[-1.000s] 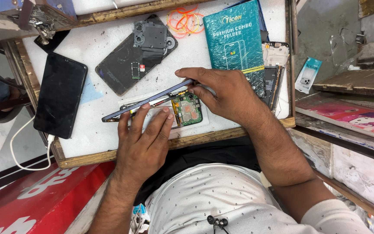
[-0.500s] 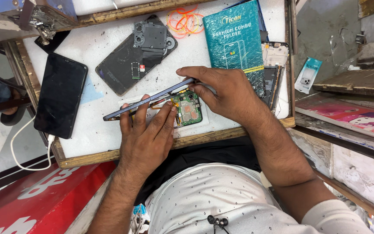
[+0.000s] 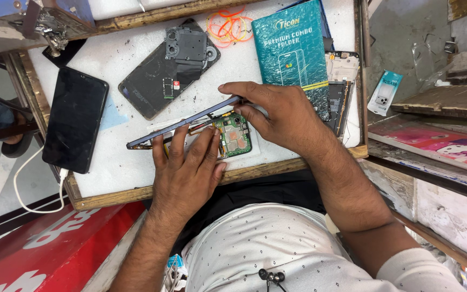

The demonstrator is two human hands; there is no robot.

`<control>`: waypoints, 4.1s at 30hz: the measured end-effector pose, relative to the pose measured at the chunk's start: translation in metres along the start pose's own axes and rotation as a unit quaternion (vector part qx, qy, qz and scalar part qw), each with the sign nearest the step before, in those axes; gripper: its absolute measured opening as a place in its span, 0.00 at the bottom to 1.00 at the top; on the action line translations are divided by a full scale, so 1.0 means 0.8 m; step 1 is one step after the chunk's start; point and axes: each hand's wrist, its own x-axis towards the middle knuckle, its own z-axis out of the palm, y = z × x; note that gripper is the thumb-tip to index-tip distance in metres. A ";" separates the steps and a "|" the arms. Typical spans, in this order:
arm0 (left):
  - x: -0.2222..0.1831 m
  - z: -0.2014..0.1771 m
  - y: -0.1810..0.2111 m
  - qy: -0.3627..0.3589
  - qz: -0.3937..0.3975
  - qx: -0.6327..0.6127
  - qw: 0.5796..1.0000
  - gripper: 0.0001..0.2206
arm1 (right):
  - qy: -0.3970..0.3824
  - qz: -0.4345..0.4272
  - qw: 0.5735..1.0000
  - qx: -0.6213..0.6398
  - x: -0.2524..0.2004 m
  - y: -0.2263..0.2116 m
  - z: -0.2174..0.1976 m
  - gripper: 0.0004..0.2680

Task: The person disassembles a smartphone, removes the back cover and battery, then reassembles it with a new back cover. They test the device by powering it on and navigating the interface to confirm functionality.

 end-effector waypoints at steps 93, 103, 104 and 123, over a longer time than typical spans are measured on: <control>0.025 -0.059 0.025 0.041 -0.023 0.012 0.999 0.20 | -0.030 -0.067 0.996 0.042 0.000 -0.009 -0.011 0.12; -0.048 -0.076 0.002 0.210 -0.194 -0.162 0.945 0.06 | -0.091 -0.139 0.986 0.024 -0.001 -0.018 -0.028 0.15; -0.051 -0.072 -0.002 0.209 -0.208 -0.175 0.939 0.07 | -0.103 -0.138 0.985 0.012 -0.004 -0.021 -0.028 0.16; 0.076 -0.083 -0.078 0.214 -0.154 -0.146 0.953 0.10 | -0.013 -0.084 0.991 -0.108 -0.055 -0.039 0.014 0.25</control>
